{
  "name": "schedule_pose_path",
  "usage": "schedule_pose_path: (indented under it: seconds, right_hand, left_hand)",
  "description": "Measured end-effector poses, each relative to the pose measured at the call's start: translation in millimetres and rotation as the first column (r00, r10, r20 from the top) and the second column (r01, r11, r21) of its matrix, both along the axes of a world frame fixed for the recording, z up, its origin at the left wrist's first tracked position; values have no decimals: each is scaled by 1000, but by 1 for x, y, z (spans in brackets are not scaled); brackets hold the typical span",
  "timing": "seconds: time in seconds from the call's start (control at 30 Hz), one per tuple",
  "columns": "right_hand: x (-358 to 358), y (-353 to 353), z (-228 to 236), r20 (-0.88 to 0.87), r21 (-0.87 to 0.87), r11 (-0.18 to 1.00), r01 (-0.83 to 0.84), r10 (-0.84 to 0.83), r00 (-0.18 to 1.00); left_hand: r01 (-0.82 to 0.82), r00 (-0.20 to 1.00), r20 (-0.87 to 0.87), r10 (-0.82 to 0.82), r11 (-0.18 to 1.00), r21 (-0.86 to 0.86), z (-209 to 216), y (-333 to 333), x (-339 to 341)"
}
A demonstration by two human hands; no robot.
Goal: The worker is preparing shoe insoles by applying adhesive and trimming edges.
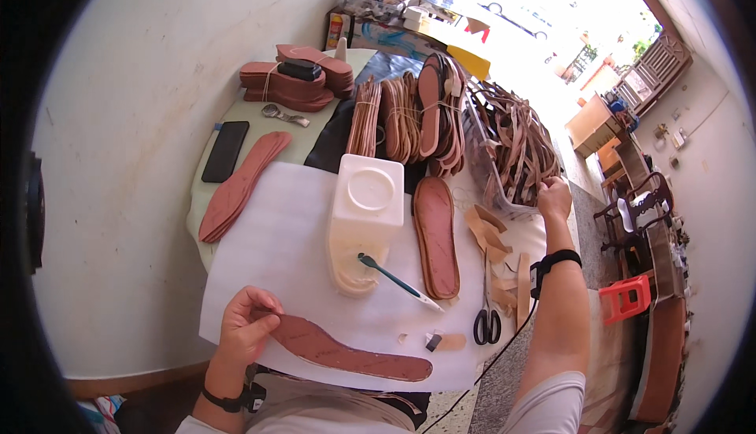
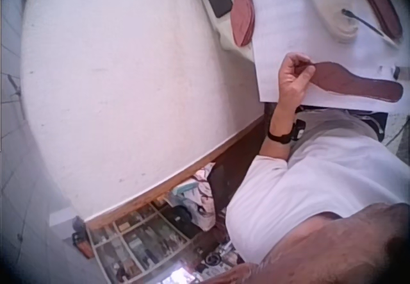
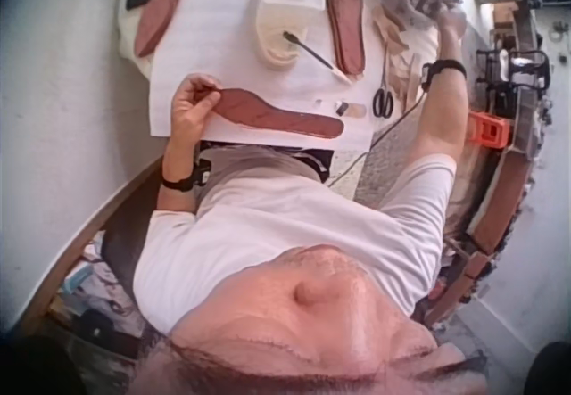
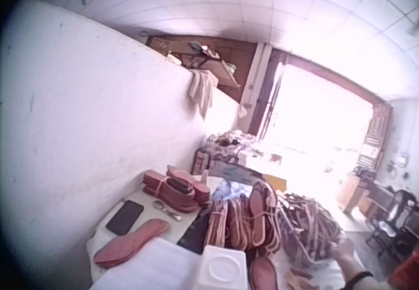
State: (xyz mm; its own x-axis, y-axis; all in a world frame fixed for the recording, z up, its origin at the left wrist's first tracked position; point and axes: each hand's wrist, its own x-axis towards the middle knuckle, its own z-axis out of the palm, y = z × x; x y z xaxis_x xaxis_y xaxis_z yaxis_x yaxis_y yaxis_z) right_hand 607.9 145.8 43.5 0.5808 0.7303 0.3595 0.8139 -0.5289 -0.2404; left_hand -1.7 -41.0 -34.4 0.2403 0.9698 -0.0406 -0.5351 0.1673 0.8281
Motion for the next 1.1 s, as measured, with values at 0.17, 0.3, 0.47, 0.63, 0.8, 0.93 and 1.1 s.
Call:
schedule_pose_path:
  seconds: [0.17, 0.3, 0.47, 0.63, 0.8, 0.93, 1.1]
  right_hand:
    - [-2, 2, 0, 37, 65, 994, -92, 90, 995]
    - [1, -4, -1, 49, 247, 949, -193, 187, 981]
    - [-16, -10, 10, 23, 482, 856, -188, 202, 979]
    - [-9, -33, 36, -51, 752, 625, -210, 372, 927]
    - [-76, -85, 68, -223, 774, 603, -194, 546, 807]
    - [-123, -157, 68, -283, 763, 608, -222, 621, 731]
    - [-161, -231, 47, -601, 751, 653, -104, 739, 305]
  left_hand:
    - [12, 999, 40, -12, 1000, -3, -1, -1, 0]
    - [23, 999, 27, -23, 1000, -1, 1, 1, 0]
    - [17, 1000, -3, -17, 1000, 10, 1, 1, -2]
    - [35, 999, 23, -36, 998, 58, -5, 3, 1]
    - [-2, 1000, 3, 1, 996, 85, -4, 1, -1]
    - [-20, 1000, -15, 21, 996, 90, -6, -1, -1]
    - [-32, 999, -33, 36, 994, 105, -4, -4, -1]
